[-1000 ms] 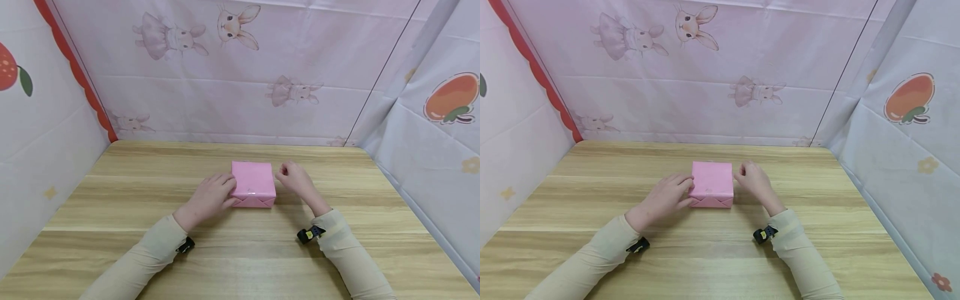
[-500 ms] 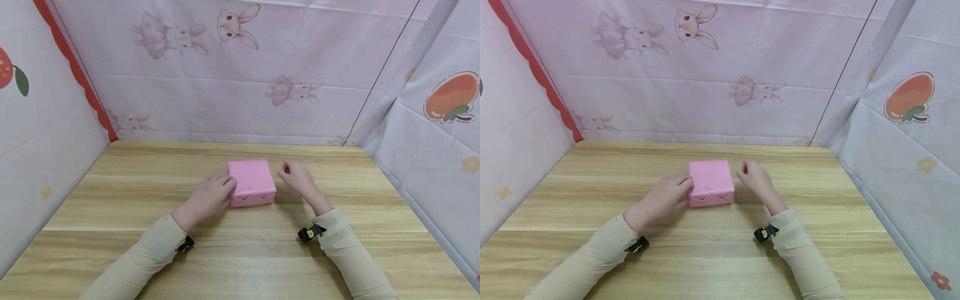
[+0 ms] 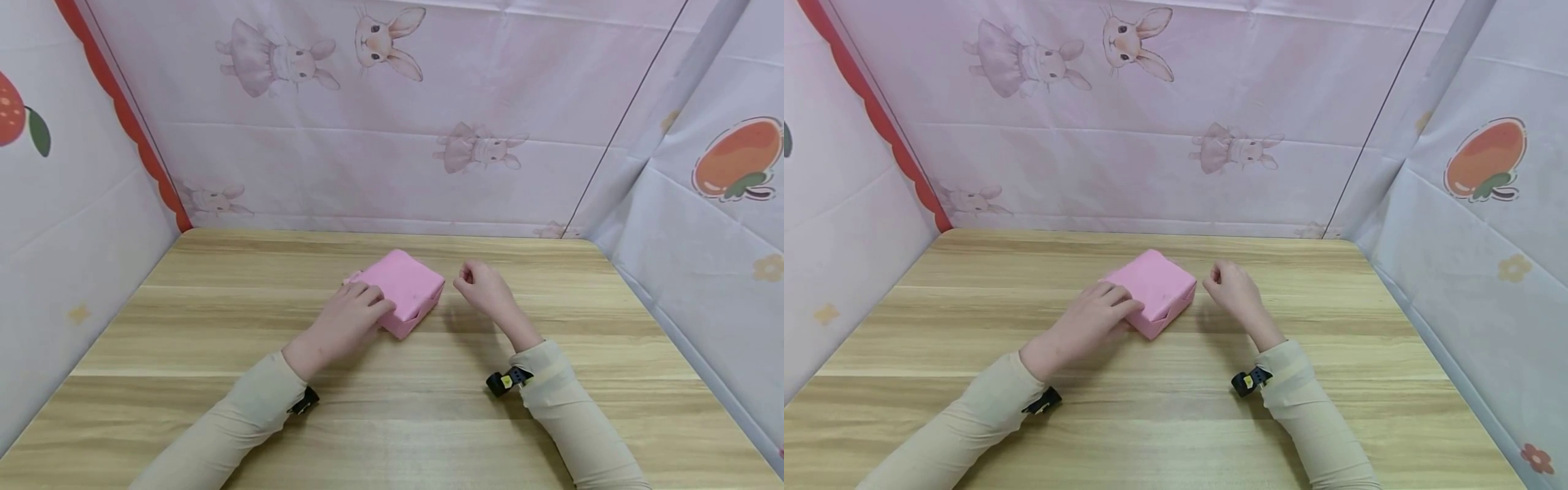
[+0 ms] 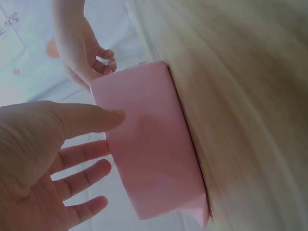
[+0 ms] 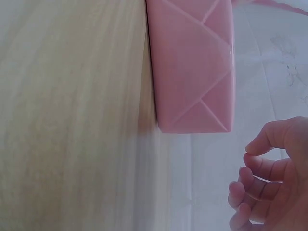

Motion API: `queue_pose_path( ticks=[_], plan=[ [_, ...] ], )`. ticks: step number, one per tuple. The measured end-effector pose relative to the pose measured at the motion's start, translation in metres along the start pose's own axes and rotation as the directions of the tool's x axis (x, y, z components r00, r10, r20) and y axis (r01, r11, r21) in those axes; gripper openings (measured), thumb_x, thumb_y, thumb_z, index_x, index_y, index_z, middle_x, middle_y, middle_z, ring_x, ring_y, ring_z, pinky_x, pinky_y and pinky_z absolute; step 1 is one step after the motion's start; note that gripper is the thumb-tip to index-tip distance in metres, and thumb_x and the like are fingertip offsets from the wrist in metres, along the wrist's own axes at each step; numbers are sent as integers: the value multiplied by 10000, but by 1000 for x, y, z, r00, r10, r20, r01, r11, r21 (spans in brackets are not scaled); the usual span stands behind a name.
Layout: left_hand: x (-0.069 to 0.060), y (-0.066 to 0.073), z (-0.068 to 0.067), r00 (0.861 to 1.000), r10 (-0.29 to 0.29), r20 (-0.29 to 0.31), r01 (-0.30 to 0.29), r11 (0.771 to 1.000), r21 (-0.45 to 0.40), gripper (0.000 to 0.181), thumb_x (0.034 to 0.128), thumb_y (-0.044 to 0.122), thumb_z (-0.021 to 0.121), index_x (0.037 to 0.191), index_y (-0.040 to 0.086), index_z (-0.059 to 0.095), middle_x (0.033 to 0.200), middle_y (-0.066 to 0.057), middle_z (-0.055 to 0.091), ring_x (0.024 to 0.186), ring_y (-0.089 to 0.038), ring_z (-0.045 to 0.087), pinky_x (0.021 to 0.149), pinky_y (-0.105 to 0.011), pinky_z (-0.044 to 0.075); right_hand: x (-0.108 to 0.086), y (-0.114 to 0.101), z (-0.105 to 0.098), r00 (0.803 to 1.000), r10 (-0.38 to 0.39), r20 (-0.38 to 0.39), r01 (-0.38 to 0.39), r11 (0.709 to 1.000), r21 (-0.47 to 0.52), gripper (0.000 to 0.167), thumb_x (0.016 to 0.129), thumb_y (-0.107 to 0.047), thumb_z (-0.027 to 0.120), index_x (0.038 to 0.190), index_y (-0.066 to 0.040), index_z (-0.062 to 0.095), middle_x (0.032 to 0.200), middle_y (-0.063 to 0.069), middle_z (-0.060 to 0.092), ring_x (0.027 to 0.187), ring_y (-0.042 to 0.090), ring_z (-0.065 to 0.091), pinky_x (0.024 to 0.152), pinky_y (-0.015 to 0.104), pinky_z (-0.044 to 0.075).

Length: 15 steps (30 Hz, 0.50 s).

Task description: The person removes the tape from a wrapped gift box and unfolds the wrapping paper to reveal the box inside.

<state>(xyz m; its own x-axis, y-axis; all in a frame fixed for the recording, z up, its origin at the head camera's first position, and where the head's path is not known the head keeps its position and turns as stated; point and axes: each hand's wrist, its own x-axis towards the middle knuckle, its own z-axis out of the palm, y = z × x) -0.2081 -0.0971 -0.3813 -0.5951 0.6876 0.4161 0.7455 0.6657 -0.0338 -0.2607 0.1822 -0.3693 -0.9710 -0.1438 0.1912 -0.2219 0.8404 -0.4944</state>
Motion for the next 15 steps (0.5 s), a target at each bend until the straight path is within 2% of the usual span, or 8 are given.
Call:
queue_pose_path(
  ticks=[3,7,11,15],
  plan=[
    [0,1,3,999,35,-3,-35,999,-3,351,873,158,725,1218,173,659,1054,-36,618,1028,-245,560,978,-401,462,0,0,0,1000,-3,-3,3,1000,0,106,859,-149,560,787,-70,555,717,43,521,654,178,476,578,270,364],
    [1,4,5,998,62,22,-61,998,-24,435,871,177,723,1293,173,619,1128,-38,620,1086,-233,559,1042,-414,427,0,1,2,1000,-8,-8,8,1000,4,112,870,-152,555,796,-69,563,723,49,527,661,184,480,586,273,371],
    [1,6,4,996,51,72,-47,997,-56,491,876,186,713,1347,175,577,1235,-26,610,1194,-226,534,1114,-473,383,1,1,3,999,-24,-26,24,1000,-5,101,865,-149,556,803,-71,572,732,50,538,676,188,486,598,277,375],
    [1,8,5,992,55,112,-48,997,-59,558,875,214,715,1399,167,528,1356,-28,579,1279,-254,493,1134,-522,353,1,1,7,996,-65,-58,64,998,-19,95,858,-141,568,801,-67,588,745,56,558,687,192,497,612,285,388]
  ],
)
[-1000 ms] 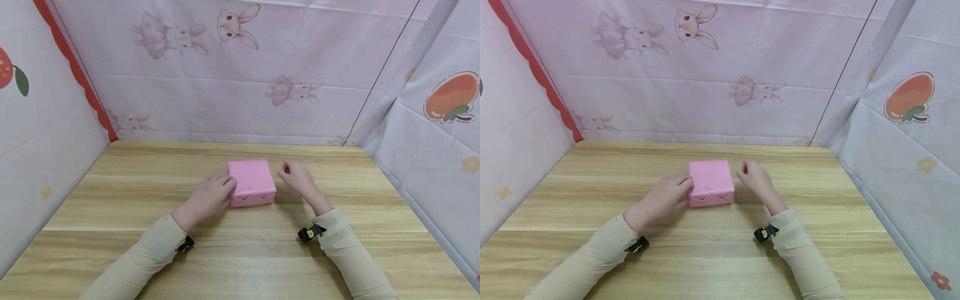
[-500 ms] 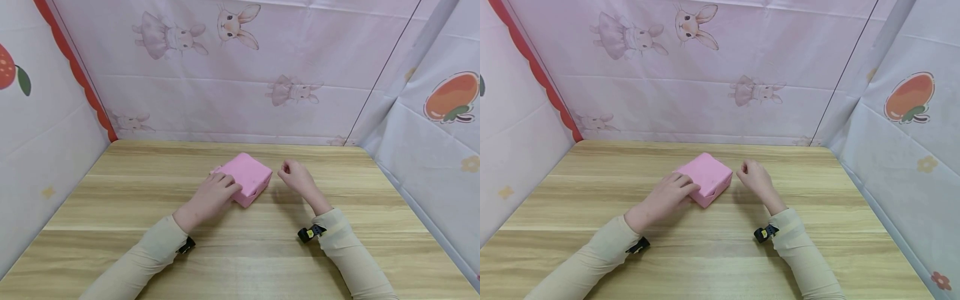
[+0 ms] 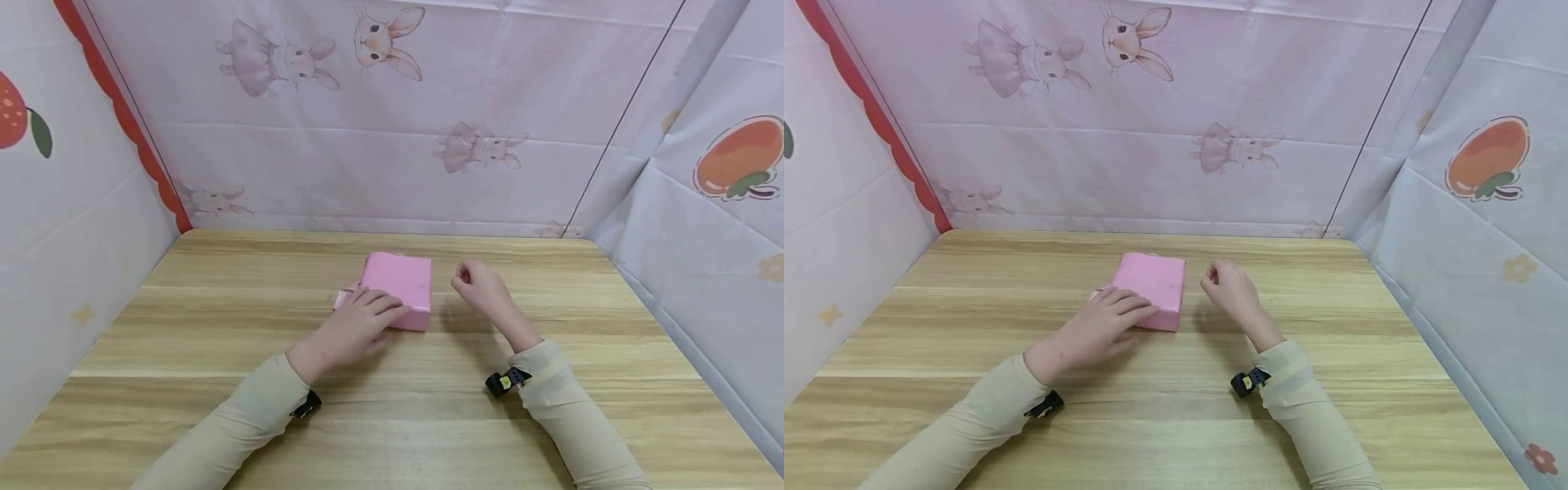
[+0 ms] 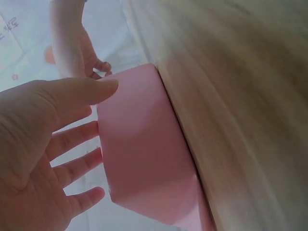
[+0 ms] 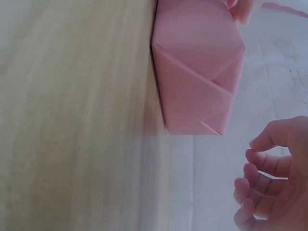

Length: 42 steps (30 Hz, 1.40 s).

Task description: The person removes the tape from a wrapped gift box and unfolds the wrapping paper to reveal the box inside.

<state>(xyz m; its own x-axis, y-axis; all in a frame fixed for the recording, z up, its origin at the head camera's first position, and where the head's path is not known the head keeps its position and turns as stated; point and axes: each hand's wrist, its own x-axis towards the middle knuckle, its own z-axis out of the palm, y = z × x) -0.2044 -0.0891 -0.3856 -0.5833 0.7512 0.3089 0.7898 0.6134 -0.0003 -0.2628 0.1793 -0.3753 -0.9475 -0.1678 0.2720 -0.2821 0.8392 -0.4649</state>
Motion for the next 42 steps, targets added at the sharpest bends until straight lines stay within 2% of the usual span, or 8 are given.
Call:
queue_pose_path(
  ticks=[4,9,14,23,29,37,42],
  plan=[
    [0,0,2,999,7,39,-7,1000,11,622,872,251,722,1439,163,482,1449,-31,526,1326,-285,459,1130,-534,343,1,-2,4,998,-56,-17,55,998,-8,130,886,-177,624,817,-68,612,770,67,580,699,189,508,629,287,404],
    [-1,-1,3,998,1,60,-2,1000,8,631,889,275,705,1459,175,455,1483,-18,494,1346,-287,442,1132,-538,335,2,-9,7,995,-94,-20,94,996,-1,183,907,-252,677,867,-76,647,823,83,593,715,191,517,629,283,415],
    [-2,-6,0,998,-43,49,43,999,-3,590,912,281,675,1453,180,462,1468,-28,508,1345,-274,444,1134,-563,328,6,-21,9,992,-121,-24,121,993,3,202,891,-277,703,883,-77,678,864,92,597,714,194,527,616,280,423],
    [-4,-24,-3,993,-117,30,117,993,3,512,920,278,659,1399,161,525,1424,-39,547,1321,-279,466,1124,-561,333,11,-37,18,995,-100,27,100,995,-15,146,868,-239,726,889,-95,714,951,81,610,769,193,545,661,305,472],
    [-5,-33,-5,984,-174,34,174,985,-4,464,932,267,650,1375,163,556,1420,-39,552,1330,-300,471,1133,-584,314,13,-41,21,994,-102,24,103,994,-38,139,879,-219,720,881,-80,722,955,78,632,795,200,570,702,331,511],
    [-4,-36,-4,983,-178,37,178,984,4,461,928,273,659,1363,153,565,1414,-40,555,1323,-293,480,1135,-567,322,13,-43,25,994,-102,28,103,993,-54,133,908,-174,671,877,-45,675,968,103,619,828,222,597,737,363,538],
    [-3,-36,-2,985,-168,26,168,986,11,449,924,276,666,1343,139,579,1396,-48,565,1305,-293,496,1111,-555,356,14,-42,27,997,-58,56,61,997,-48,136,937,-163,607,870,-45,623,973,105,586,844,217,571,738,350,520]
  ],
)
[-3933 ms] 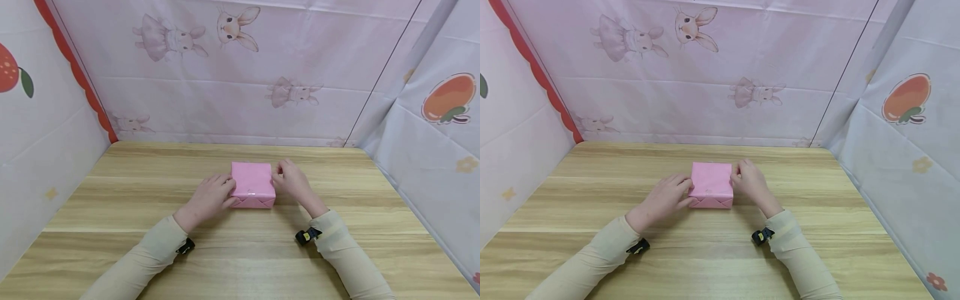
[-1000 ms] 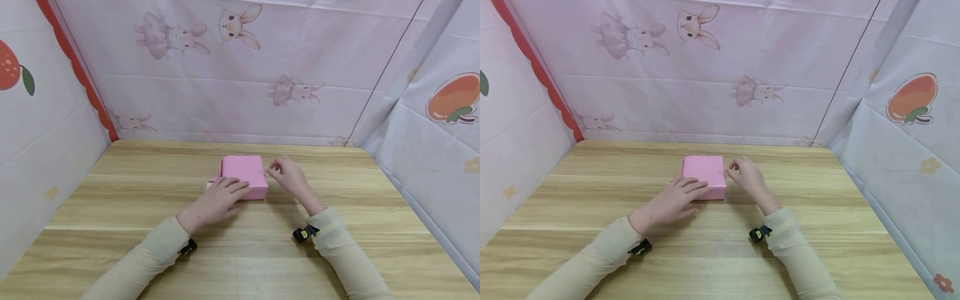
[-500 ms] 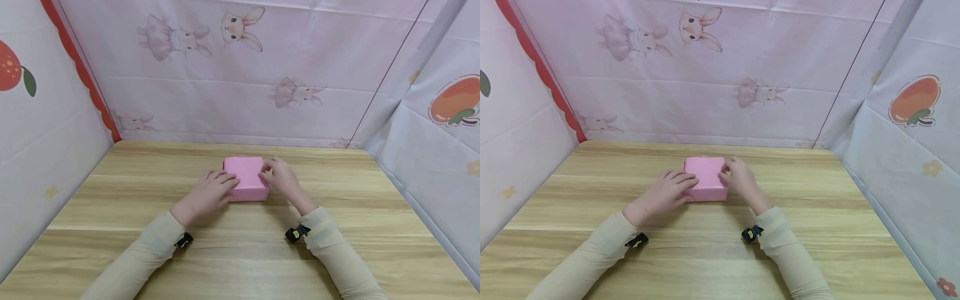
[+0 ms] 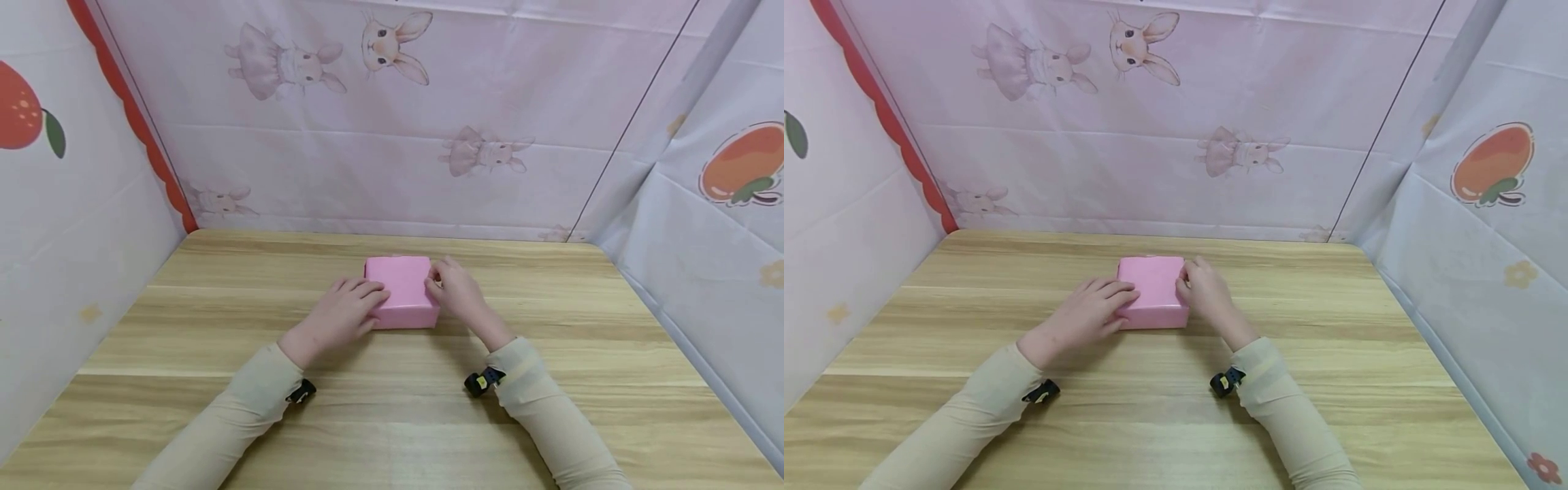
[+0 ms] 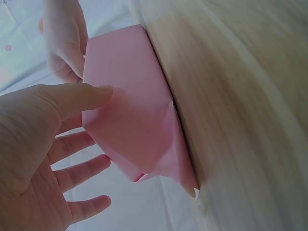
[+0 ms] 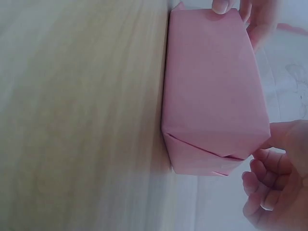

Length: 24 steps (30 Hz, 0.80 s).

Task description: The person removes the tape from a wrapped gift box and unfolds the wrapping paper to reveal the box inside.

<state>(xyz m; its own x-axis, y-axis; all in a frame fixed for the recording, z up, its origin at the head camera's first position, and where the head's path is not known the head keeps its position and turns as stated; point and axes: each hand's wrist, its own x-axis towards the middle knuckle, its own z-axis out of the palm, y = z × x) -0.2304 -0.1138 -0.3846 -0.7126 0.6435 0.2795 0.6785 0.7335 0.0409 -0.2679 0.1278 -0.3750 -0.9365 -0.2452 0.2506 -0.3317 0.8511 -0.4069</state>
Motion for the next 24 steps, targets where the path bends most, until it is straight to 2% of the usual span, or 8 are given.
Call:
queue_pose_path(
  ticks=[8,15,24],
  plan=[
    [-1,0,2,1000,10,-15,-10,1000,-9,426,921,258,672,1318,125,594,1370,-59,578,1283,-304,509,1090,-559,381,0,10,-5,997,79,-3,-79,997,12,149,953,-173,570,900,-34,577,1001,125,576,874,240,566,740,365,519],
    [-1,1,1,1000,-7,-2,7,1000,-22,437,925,270,666,1330,127,585,1377,-61,569,1292,-308,498,1100,-546,370,0,17,-8,997,83,-2,-83,997,3,123,920,-160,560,878,-45,572,981,117,577,868,226,558,744,363,511],
    [-1,1,1,999,14,-34,-15,1000,-19,425,916,260,680,1308,117,598,1349,-64,585,1263,-298,513,1069,-512,395,-1,18,-12,993,113,21,-113,993,-20,107,888,-142,559,853,-42,573,935,111,560,813,224,523,673,321,450]
  ],
)
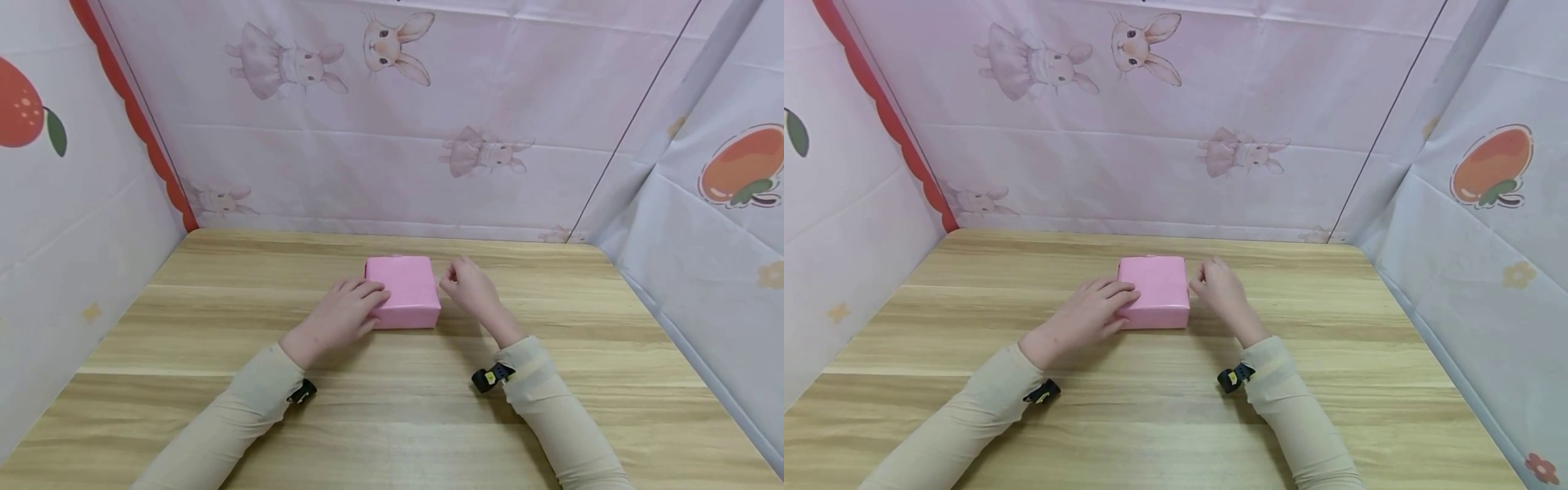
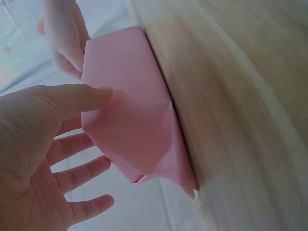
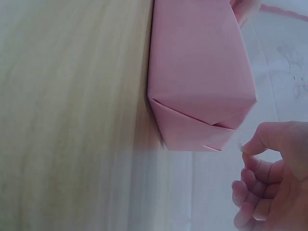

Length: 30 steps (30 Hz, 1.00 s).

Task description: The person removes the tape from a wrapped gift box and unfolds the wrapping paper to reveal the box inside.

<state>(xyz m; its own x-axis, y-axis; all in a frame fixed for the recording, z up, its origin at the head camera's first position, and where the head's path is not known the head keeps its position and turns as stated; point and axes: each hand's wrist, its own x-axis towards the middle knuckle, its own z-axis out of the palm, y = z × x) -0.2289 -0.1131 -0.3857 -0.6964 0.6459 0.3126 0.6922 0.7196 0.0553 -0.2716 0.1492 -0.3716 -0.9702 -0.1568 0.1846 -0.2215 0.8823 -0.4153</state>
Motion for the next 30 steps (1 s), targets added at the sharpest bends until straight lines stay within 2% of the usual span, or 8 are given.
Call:
queue_pose_path(
  ticks=[13,18,23,30],
  plan=[
    [0,1,2,1000,-23,18,23,1000,-17,429,924,263,668,1321,120,590,1367,-66,573,1277,-296,503,1094,-509,380,1,10,-8,999,47,12,-48,999,1,121,845,-143,560,756,-63,582,787,74,548,701,198,501,552,261,369],
    [0,2,2,999,-28,21,28,999,-20,433,924,264,669,1325,120,588,1368,-67,572,1282,-296,499,1086,-515,387,0,11,-13,997,67,31,-67,998,5,127,853,-162,559,772,-67,577,809,78,539,702,196,497,555,259,369],
    [0,2,3,1000,-16,-1,16,1000,-13,414,925,241,667,1312,115,595,1351,-70,581,1267,-299,509,1056,-518,411,-1,13,-14,997,71,40,-72,997,11,125,864,-159,552,784,-65,575,818,82,537,701,194,495,556,258,373],
    [-1,3,4,1000,-8,-17,8,1000,-3,361,964,219,605,1312,119,602,1344,-66,590,1263,-296,522,1050,-508,426,0,19,-15,997,76,25,-76,997,13,130,848,-167,552,746,-86,550,734,56,517,643,182,476,529,259,354]
  ],
)
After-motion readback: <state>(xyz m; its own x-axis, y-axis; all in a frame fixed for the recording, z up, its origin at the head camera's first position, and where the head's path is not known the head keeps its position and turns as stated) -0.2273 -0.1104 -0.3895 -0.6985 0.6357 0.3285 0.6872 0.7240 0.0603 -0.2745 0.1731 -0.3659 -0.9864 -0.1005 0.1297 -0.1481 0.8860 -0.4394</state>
